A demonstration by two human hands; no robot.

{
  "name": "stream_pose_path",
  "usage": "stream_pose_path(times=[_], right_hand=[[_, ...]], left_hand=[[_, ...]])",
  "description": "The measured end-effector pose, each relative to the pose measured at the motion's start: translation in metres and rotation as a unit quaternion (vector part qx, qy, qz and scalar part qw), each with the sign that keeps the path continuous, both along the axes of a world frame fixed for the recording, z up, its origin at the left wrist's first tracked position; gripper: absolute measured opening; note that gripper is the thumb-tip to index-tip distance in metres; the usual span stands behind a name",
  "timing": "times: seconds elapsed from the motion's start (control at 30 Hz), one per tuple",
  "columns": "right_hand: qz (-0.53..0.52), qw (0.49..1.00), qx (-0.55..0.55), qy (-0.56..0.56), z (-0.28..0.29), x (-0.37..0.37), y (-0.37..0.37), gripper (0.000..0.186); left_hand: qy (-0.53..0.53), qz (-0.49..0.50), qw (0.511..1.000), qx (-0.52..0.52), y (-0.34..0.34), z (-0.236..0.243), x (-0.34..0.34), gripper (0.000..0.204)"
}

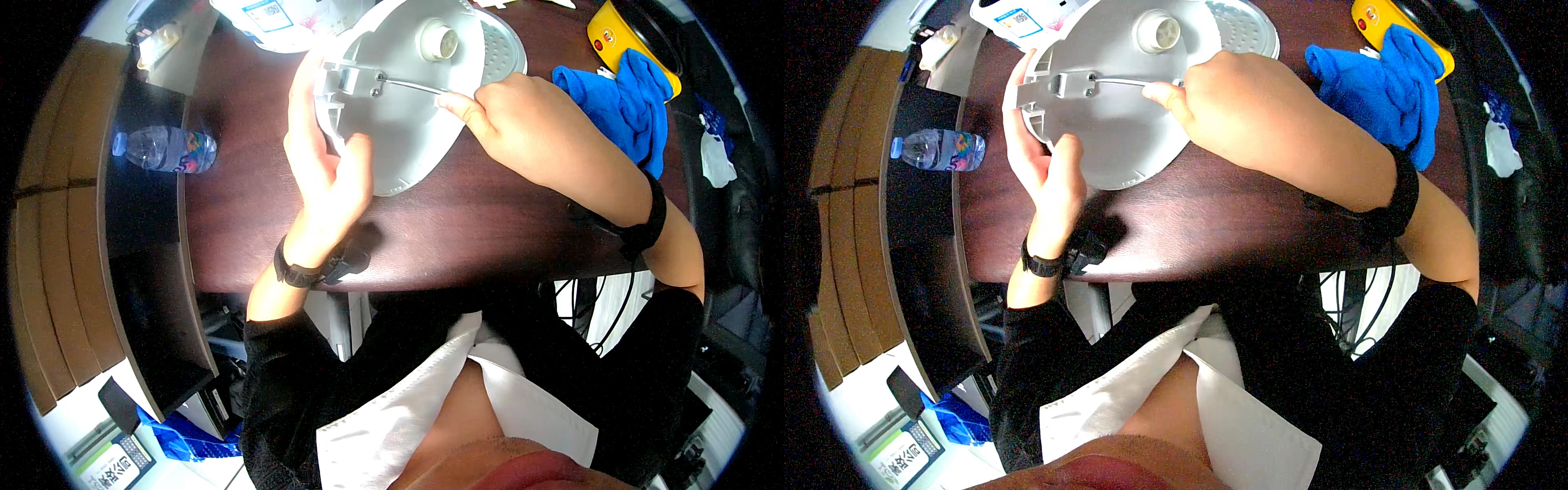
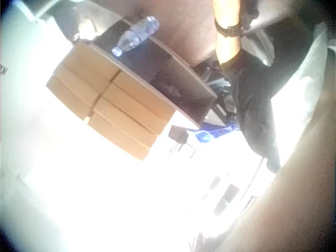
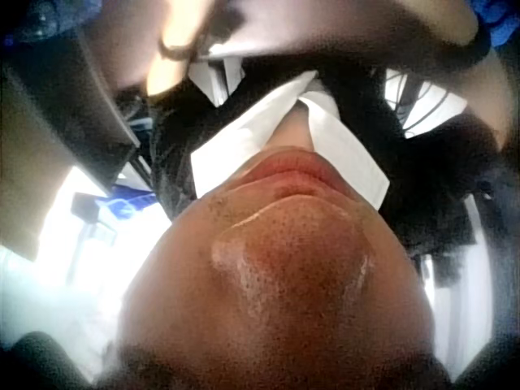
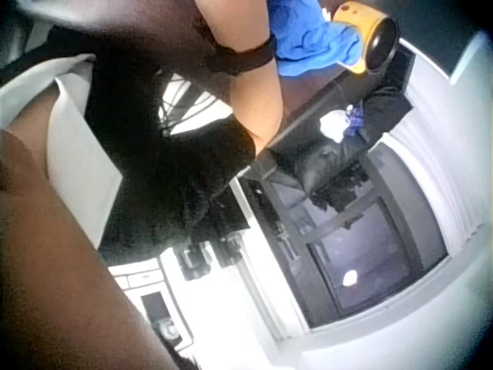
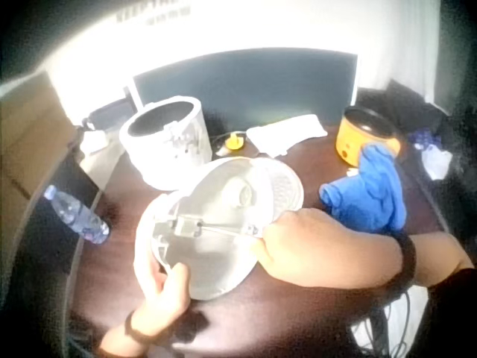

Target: The person wipes the inside of a white plastic appliance lid with a blue cloth, then uses a screwdriver to loosen and remove screws from the lid. The person continues to unscrew fasteners and place them on the table while holding the lid.

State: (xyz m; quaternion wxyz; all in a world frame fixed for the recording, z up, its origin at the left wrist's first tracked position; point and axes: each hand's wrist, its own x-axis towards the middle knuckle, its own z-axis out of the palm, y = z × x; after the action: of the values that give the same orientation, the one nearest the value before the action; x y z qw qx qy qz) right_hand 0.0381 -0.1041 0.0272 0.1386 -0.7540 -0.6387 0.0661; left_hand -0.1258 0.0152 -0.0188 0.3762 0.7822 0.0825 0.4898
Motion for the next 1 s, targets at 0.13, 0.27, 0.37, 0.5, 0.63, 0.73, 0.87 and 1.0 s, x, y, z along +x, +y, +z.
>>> stream_pose_path(times=[0.13,0.27,0.37,0.5,0.63,0.73,0.87,1.0], right_hand=[[-0.028,0.971,-0.035,0.236,-0.016,0.001,0.001,0.061],[-0.077,0.661,-0.276,0.693,-0.007,-0.01,-0.005,0.056],[-0.054,0.567,-0.3,0.765,-0.007,-0.017,-0.005,0.058],[-0.048,0.553,-0.317,0.769,-0.01,-0.014,-0.004,0.058],[-0.033,0.877,-0.211,0.43,-0.016,0.0,-0.001,0.064],[0.016,0.995,0.094,-0.017,-0.027,0.002,0.002,0.056],[0.036,0.995,0.084,0.036,-0.025,0.01,0.007,0.055],[-0.046,0.79,-0.243,0.562,-0.017,0.006,0.004,0.06]], left_hand=[[-0.008,-0.007,0.999,-0.043,0.001,0.0,0.003,0.065],[-0.021,-0.002,0.998,-0.061,0.0,-0.005,0.008,0.064],[-0.004,0.011,0.999,-0.049,-0.002,-0.007,0.005,0.064],[0.002,0.012,0.998,-0.057,-0.006,-0.003,0.004,0.065],[0.015,0.023,0.999,-0.018,-0.01,0.004,0.002,0.065],[0.023,0.029,0.998,-0.043,-0.011,0.005,0.001,0.065],[0.017,0.024,0.993,-0.112,-0.007,0.002,0.002,0.066],[0.009,0.017,0.993,-0.114,-0.007,-0.001,0.005,0.066]])
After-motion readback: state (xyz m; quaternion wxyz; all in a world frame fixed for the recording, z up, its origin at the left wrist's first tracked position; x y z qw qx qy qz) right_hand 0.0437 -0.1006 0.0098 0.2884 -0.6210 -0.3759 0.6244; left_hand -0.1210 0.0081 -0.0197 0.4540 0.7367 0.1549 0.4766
